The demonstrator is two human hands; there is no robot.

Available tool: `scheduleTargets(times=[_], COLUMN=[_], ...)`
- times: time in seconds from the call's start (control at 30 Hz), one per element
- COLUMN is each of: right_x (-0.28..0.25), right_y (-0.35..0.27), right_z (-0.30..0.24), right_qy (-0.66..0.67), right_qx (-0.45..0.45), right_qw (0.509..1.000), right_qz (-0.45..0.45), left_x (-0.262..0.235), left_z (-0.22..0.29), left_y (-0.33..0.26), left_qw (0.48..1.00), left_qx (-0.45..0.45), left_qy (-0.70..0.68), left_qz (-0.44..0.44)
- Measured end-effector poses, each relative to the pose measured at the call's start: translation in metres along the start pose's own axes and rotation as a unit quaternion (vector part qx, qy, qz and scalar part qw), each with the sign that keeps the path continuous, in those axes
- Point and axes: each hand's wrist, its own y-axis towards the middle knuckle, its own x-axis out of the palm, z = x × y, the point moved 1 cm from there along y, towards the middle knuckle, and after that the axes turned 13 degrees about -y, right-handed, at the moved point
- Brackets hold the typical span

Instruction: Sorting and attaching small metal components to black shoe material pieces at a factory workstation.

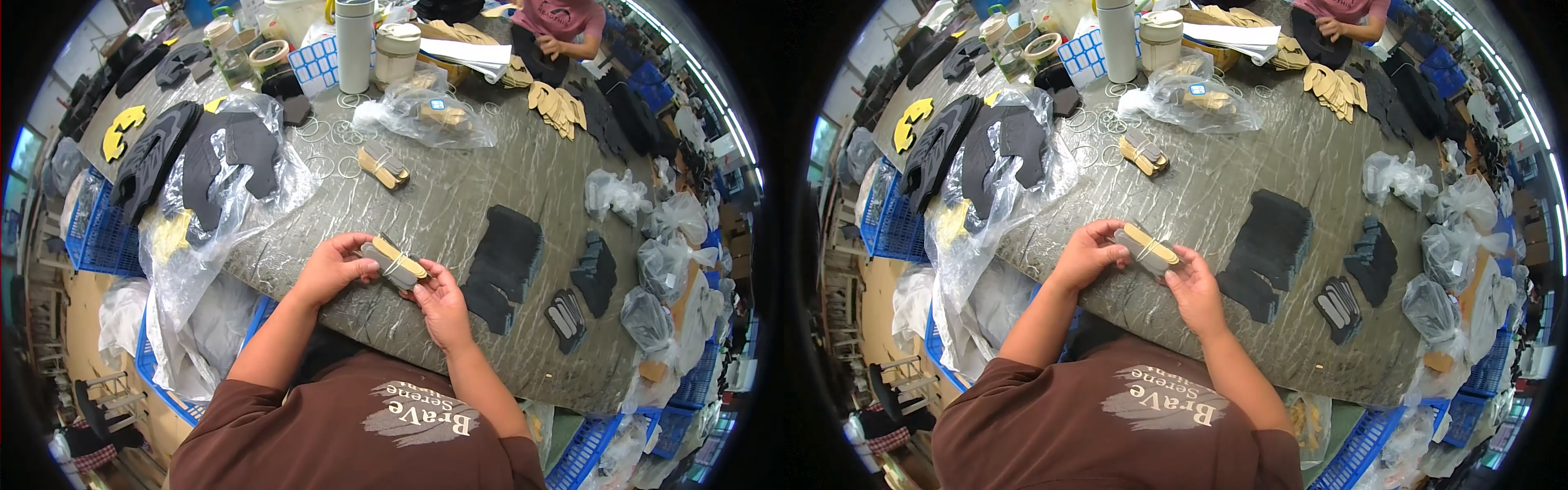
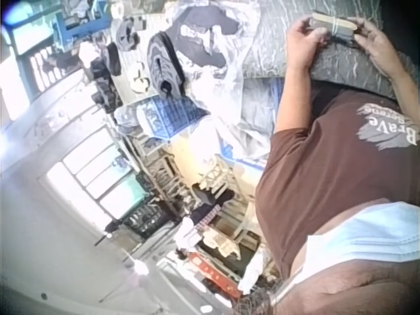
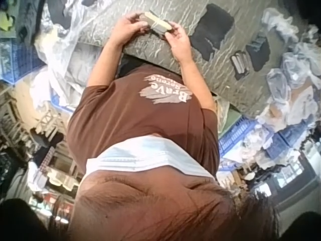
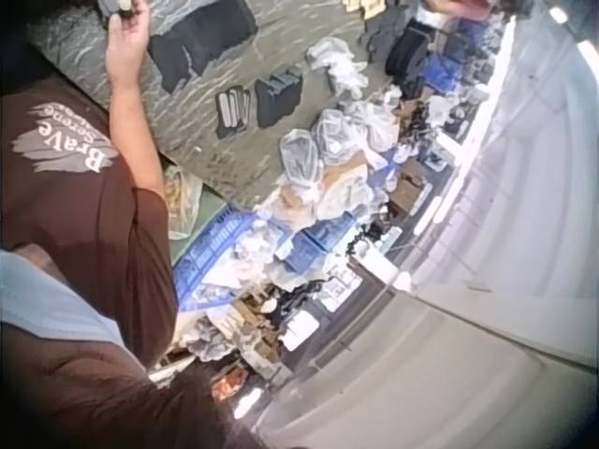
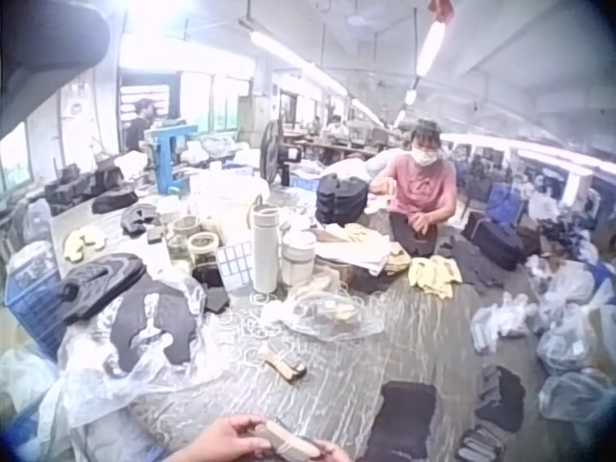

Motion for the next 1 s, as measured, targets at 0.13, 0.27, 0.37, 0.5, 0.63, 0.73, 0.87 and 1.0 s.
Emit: scheduleTargets(times=[0.13,0.27,0.37,0.5,0.63,0.73,0.87,1.0], right_x=[0.0,-0.002,-0.004,0.008,0.007,-0.001,-0.002,-0.005], right_y=[-0.001,-0.001,0.0,-0.001,-0.003,-0.004,0.005,0.01], right_z=[0.002,0.004,0.006,0.006,0.0,-0.011,-0.027,-0.024], right_qy=[0.003,0.001,-0.065,-0.083,-0.145,-0.284,-0.281,-0.159], right_qx=[0.01,0.008,-0.002,0.0,-0.015,0.052,-0.093,-0.075], right_qw=[1.0,1.0,0.998,0.997,0.989,0.957,0.949,0.984], right_qz=[0.011,0.015,-0.019,0.003,0.005,-0.008,0.11,0.037], left_x=[0.007,0.004,0.004,0.025,0.025,0.035,0.061,0.062], left_z=[0.003,0.002,0.0,-0.003,-0.006,0.015,0.036,0.025], left_y=[-0.002,-0.002,0.0,-0.002,-0.003,-0.004,-0.01,-0.005], left_qw=[1.0,1.0,1.0,0.997,0.992,0.957,0.877,0.853], left_qx=[0.004,-0.005,0.0,0.062,0.07,0.047,0.032,0.115], left_qy=[0.022,0.022,0.022,0.048,0.102,0.284,0.47,0.491], left_qz=[0.016,0.008,0.003,-0.003,0.015,-0.029,-0.092,-0.138])
